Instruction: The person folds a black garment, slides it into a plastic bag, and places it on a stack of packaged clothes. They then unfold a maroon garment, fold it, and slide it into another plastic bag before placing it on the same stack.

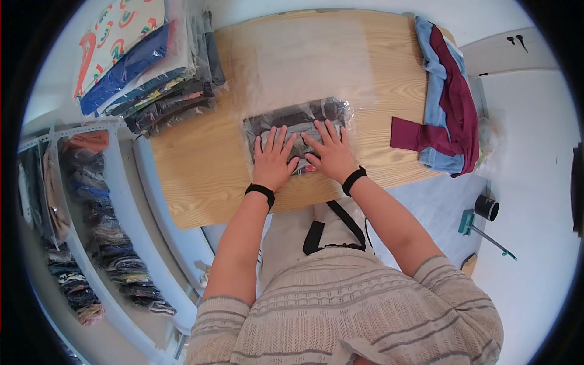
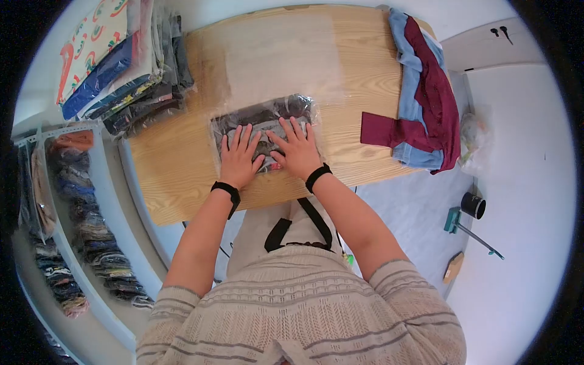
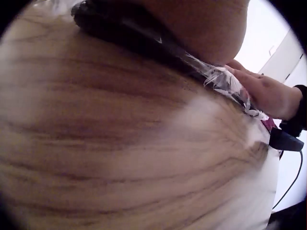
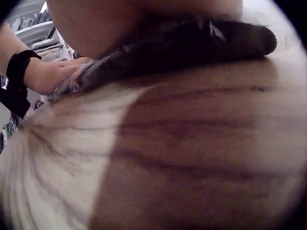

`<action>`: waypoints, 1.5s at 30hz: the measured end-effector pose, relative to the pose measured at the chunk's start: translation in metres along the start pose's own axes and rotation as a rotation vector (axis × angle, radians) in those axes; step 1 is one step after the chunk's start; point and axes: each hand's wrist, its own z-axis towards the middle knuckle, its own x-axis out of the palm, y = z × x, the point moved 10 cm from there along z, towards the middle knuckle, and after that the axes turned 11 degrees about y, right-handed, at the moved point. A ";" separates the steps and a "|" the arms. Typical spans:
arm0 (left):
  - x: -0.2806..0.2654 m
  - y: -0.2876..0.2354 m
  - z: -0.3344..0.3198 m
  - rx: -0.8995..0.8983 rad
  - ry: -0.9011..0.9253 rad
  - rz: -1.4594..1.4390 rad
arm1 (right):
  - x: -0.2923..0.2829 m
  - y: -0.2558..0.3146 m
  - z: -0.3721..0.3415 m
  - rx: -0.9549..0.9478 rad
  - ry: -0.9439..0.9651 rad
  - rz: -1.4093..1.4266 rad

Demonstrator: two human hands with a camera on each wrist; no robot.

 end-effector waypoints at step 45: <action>-0.070 0.022 -0.046 0.043 -0.080 -0.108 | -0.055 -0.023 -0.056 0.006 -0.170 -0.035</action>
